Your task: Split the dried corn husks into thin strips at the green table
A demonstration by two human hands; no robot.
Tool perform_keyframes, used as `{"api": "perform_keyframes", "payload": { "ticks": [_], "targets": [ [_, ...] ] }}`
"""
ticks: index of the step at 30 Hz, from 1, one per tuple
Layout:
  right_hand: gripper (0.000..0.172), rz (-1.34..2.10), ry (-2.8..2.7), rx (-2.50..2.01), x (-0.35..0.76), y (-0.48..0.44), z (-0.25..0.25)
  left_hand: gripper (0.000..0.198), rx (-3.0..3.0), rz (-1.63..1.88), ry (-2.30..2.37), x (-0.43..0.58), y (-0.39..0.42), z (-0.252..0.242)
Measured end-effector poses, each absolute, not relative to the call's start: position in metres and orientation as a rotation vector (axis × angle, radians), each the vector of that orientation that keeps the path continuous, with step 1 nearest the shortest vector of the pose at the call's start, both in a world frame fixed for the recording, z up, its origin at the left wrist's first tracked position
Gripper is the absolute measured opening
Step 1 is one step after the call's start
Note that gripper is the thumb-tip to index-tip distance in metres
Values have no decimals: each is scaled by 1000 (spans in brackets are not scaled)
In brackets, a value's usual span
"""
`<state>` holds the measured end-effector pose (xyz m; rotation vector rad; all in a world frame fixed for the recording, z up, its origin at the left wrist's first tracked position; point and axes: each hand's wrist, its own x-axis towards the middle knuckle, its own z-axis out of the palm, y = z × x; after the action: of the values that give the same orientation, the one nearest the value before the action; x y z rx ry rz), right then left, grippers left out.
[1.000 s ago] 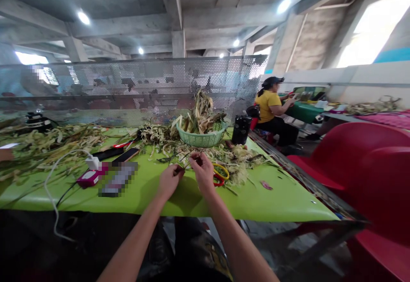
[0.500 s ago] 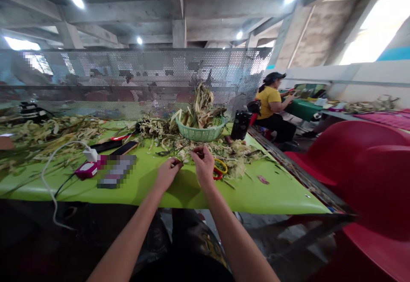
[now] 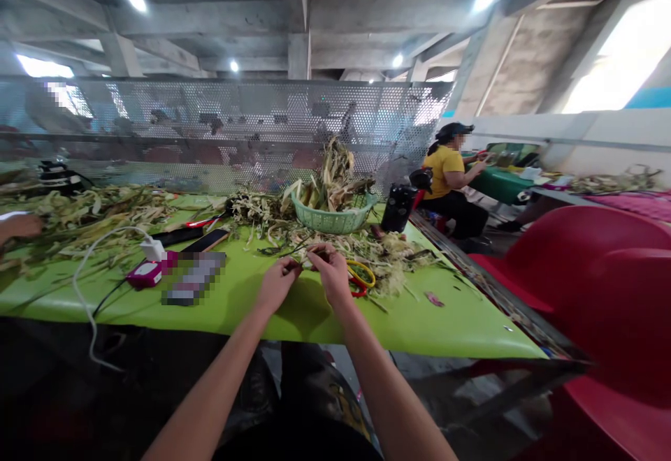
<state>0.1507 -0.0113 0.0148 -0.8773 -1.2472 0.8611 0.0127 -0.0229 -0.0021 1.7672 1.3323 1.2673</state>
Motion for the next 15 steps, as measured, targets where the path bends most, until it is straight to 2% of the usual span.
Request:
{"api": "perform_keyframes", "payload": {
  "ticks": [15],
  "targets": [
    [16, 975, -1340, -871, 148, -14, 17, 18, 1426, 1361, 982, 14, -18, -9]
  ]
}}
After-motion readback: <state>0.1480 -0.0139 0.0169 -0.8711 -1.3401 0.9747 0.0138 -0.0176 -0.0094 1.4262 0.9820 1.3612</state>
